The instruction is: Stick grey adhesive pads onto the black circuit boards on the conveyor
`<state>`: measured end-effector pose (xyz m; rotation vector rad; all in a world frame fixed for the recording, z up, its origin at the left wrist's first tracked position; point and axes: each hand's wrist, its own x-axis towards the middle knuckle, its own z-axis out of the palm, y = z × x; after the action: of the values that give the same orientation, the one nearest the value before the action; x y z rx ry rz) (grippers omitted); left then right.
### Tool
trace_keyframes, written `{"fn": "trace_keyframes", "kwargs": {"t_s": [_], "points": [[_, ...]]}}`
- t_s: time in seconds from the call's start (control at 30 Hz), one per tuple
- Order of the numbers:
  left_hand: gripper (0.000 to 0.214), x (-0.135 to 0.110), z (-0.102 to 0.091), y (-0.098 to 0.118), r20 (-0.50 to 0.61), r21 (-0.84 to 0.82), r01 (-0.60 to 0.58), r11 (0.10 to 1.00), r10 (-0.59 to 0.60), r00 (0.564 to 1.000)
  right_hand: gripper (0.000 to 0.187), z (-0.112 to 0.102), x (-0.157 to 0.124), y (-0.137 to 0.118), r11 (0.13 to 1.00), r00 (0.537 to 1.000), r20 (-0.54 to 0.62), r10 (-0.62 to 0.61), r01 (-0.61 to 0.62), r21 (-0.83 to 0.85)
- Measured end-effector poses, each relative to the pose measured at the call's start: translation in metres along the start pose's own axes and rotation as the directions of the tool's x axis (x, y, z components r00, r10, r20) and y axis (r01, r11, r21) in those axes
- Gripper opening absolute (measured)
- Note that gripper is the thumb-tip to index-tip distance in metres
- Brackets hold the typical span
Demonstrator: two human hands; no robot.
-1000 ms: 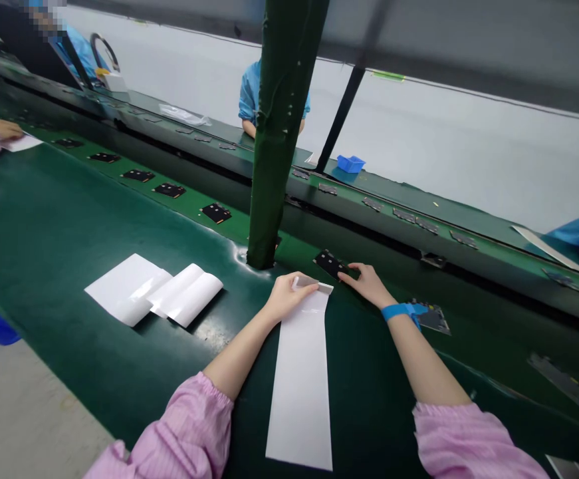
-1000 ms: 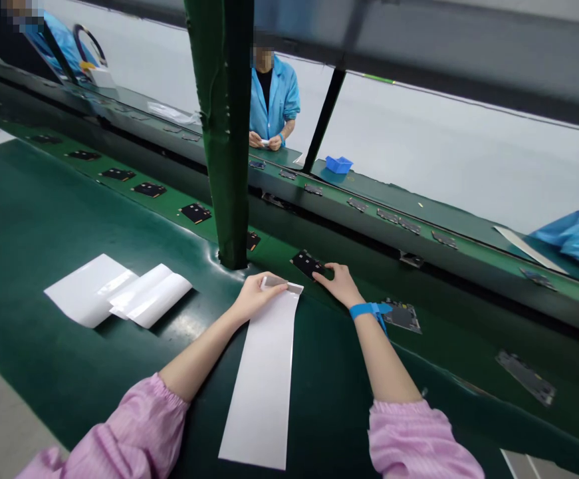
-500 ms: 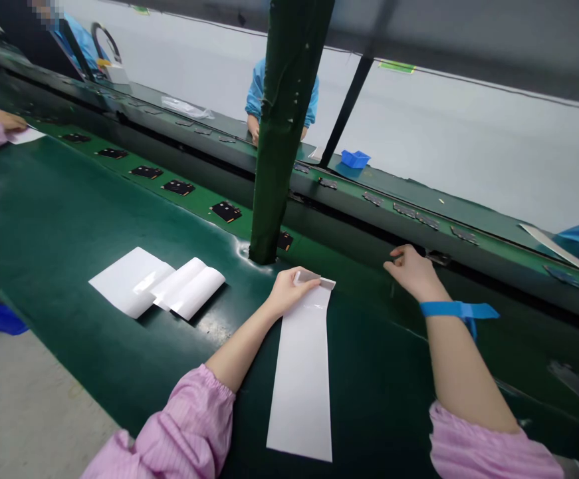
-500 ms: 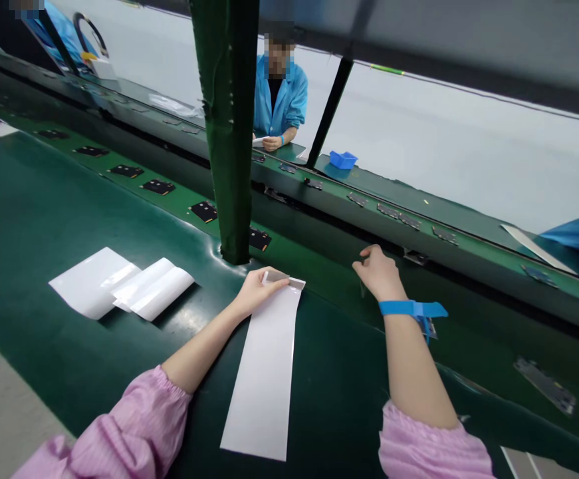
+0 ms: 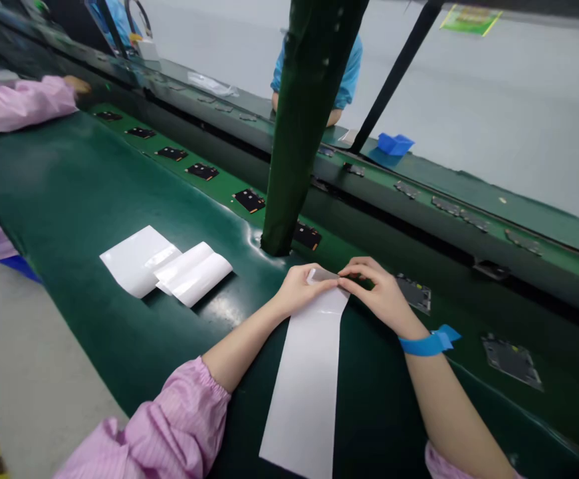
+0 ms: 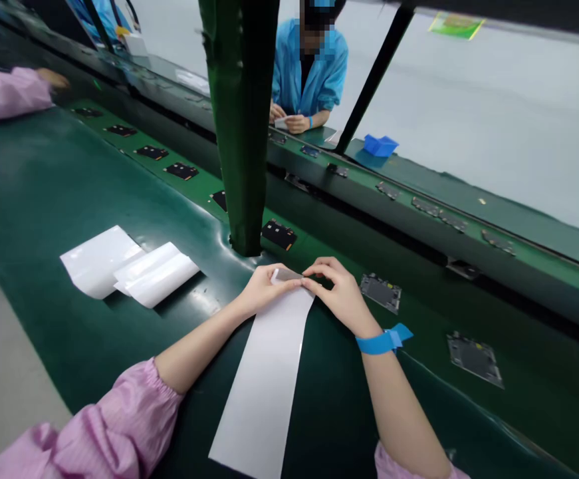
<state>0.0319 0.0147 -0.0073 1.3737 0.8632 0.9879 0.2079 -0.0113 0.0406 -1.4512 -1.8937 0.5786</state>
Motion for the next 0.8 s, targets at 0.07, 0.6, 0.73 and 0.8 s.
{"fn": "trace_keyframes", "kwargs": {"t_s": [0.07,0.6,0.73,0.8], "points": [[0.021,-0.001,0.0,0.002,0.024,0.018,-0.011,1.0,0.011,1.0,0.025,0.0,0.0,0.003,0.999,1.0,-0.005,-0.027,0.027,-0.03],[0.021,0.0,0.0,0.001,0.052,0.056,-0.051,0.997,0.049,0.997,0.021,0.005,-0.005,0.014,0.969,0.991,-0.008,-0.131,0.126,-0.214],[0.02,0.002,0.0,-0.002,0.022,0.037,-0.025,0.999,0.024,0.999,0.027,-0.001,0.011,0.03,0.986,0.997,-0.06,-0.041,0.031,-0.167],[0.019,0.003,-0.001,-0.004,0.028,0.06,-0.032,0.998,0.03,0.999,0.029,-0.004,0.031,0.047,0.984,0.998,-0.068,0.004,-0.016,-0.175]]}}
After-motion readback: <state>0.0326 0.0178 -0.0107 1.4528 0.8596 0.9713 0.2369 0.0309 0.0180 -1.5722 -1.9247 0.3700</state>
